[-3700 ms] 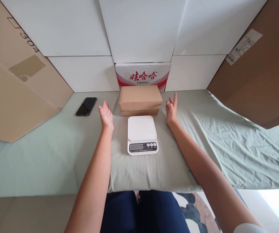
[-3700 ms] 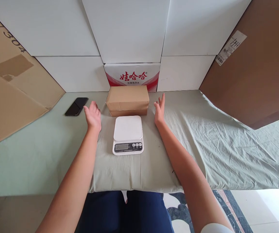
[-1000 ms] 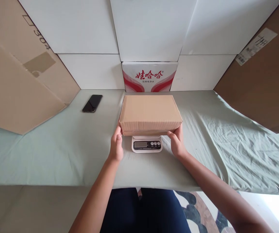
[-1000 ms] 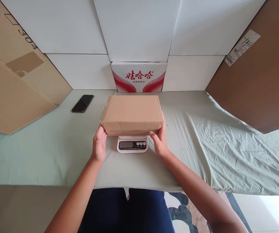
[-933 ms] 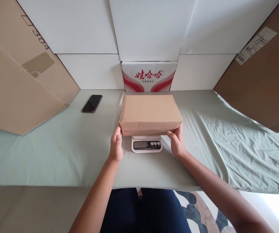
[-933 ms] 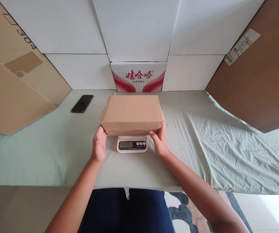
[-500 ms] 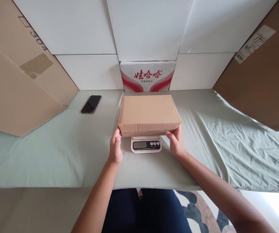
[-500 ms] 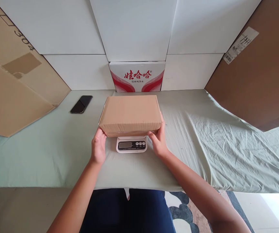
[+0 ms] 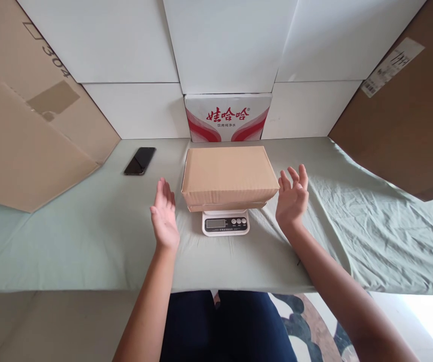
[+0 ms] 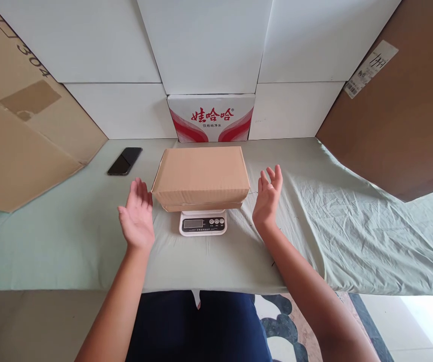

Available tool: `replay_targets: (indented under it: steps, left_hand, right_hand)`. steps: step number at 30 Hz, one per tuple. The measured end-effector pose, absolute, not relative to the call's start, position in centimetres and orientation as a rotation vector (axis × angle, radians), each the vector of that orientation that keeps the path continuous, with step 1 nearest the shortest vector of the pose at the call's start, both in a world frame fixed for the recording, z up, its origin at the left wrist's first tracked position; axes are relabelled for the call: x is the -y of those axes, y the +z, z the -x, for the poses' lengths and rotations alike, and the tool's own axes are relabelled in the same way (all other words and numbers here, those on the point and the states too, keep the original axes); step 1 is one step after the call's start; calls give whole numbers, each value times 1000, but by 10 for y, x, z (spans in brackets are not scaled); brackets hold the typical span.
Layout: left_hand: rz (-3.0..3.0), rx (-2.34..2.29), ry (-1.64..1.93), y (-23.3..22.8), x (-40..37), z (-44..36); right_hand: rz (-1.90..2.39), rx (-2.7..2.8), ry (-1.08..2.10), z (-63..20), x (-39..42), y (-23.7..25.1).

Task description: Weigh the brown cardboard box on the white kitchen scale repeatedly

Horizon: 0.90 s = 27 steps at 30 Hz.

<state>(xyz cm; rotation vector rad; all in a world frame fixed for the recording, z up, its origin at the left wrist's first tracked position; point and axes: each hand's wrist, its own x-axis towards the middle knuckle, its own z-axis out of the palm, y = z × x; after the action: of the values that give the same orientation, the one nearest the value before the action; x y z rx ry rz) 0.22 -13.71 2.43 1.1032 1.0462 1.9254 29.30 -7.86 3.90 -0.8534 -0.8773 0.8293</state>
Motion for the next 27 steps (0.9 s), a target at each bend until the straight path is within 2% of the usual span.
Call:
replay_targets:
  steps: [10,27]
  left_hand:
    - [-1113,-1043,1835,10,128,-7]
    - [-1170,-1004,1783,9,127,-13]
  right_hand:
    - [969,887,993,-290,65,8]
    - [966,871,1019,-288,62,3]
